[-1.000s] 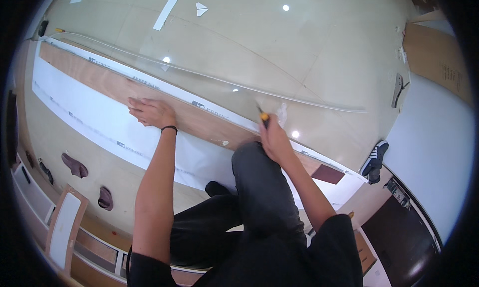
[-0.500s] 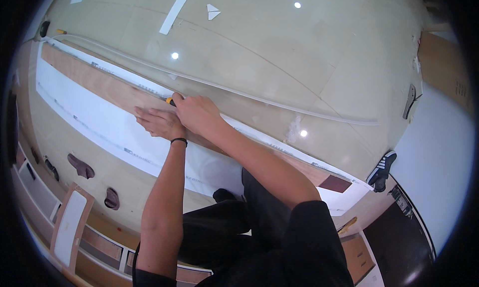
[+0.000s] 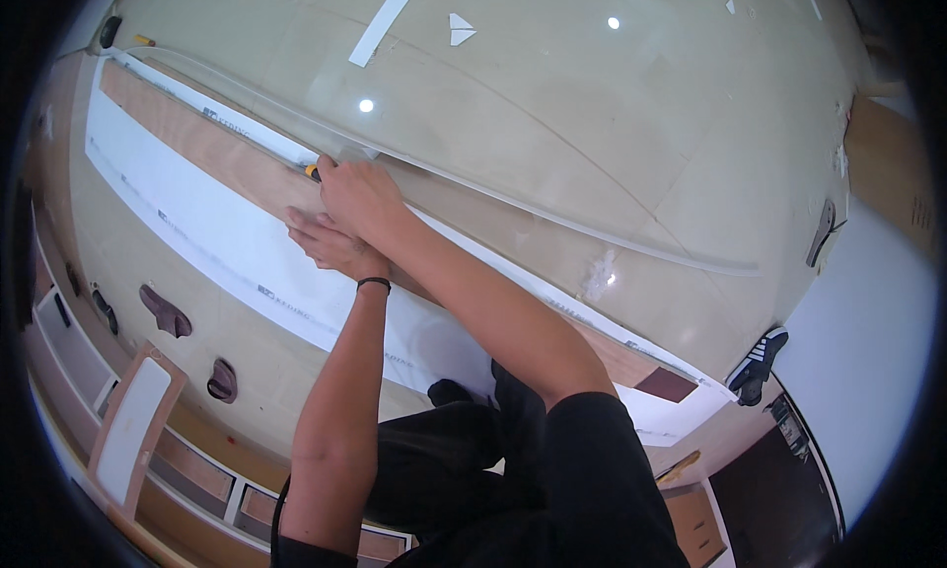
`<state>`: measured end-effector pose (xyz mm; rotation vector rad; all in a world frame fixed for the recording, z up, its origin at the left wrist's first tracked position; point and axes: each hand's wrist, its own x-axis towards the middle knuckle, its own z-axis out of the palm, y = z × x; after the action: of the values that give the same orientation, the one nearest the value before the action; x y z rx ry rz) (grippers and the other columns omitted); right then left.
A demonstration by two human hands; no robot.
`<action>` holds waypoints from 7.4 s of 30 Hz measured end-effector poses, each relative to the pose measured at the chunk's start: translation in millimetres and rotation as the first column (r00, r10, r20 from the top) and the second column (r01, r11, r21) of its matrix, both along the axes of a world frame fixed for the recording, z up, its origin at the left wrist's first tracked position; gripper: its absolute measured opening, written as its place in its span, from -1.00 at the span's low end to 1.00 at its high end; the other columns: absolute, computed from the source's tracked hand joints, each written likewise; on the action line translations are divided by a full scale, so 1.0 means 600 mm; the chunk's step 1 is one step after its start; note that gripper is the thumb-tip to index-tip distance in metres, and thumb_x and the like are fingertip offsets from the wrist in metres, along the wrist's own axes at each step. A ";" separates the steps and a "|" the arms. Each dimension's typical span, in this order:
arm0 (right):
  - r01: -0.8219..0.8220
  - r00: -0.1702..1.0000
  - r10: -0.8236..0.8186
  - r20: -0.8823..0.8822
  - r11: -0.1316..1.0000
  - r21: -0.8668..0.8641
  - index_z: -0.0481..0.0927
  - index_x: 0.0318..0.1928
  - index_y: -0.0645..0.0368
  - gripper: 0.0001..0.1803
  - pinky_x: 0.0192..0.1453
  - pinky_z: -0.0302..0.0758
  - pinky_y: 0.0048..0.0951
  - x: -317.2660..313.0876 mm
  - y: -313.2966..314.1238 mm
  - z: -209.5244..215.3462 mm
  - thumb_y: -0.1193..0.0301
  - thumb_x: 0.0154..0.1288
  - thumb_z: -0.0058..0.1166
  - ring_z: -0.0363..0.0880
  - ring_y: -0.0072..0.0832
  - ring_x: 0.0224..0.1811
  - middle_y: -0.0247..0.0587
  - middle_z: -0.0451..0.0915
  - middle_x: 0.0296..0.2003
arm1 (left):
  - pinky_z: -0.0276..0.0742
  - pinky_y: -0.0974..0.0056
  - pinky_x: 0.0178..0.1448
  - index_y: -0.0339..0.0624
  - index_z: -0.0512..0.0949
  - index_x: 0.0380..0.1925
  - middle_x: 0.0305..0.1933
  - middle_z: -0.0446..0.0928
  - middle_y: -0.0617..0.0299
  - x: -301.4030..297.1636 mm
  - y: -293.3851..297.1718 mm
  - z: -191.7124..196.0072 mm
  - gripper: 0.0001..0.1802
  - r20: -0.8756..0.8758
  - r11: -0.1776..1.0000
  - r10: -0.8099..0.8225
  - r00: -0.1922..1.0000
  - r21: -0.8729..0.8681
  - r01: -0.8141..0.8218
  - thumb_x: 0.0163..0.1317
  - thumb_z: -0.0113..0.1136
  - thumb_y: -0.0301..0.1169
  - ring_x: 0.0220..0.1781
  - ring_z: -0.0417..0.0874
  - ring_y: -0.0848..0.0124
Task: The person uses a utility knife and a straightedge to cut a long strip of white laminate flooring on the floor. They score the material along the straightedge multiple times and then snap the strip to separate it.
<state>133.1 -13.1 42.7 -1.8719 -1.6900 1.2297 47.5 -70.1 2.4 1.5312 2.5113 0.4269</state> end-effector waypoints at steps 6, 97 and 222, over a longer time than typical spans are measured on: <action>-0.018 1.000 0.018 0.002 0.999 -0.037 0.44 -0.09 0.27 -0.74 -0.29 0.59 -0.07 -0.004 0.005 -0.001 0.31 0.41 -0.07 0.67 -0.02 -0.38 0.04 0.65 -0.47 | -0.03 -0.16 0.47 -0.06 -0.10 0.53 0.56 -0.13 -0.26 -0.005 0.000 0.004 -0.34 0.048 0.998 -0.013 0.999 -0.057 0.016 0.55 -0.44 -0.01 0.59 -0.08 -0.10; -0.038 0.991 0.043 0.124 0.999 -0.039 0.48 -0.11 0.28 -0.71 -0.26 0.63 -0.15 0.020 -0.061 0.020 0.29 0.36 -0.03 0.72 -0.08 -0.33 0.04 0.68 -0.40 | 0.11 -0.18 0.40 -0.03 0.01 0.51 0.50 0.03 -0.26 -0.015 0.001 -0.027 -0.38 -0.034 0.999 -0.012 0.999 0.030 0.013 0.55 -0.45 -0.04 0.49 0.12 -0.13; -0.042 0.974 0.098 0.205 0.964 -0.262 0.39 -0.05 0.18 -0.81 -0.31 0.60 -0.08 0.140 -0.305 0.065 0.39 0.40 -0.08 0.69 -0.05 -0.38 0.01 0.65 -0.46 | 0.10 -0.19 0.35 -0.25 -0.01 0.46 0.40 0.04 -0.40 -0.011 0.002 -0.012 -0.36 -0.107 0.992 -0.120 0.987 0.020 0.122 0.47 -0.32 -0.19 0.37 0.17 -0.24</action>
<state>217.0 -196.3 81.8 -2.1849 -1.7929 1.3727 40.8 -68.8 -4.7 1.7488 2.4809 0.3716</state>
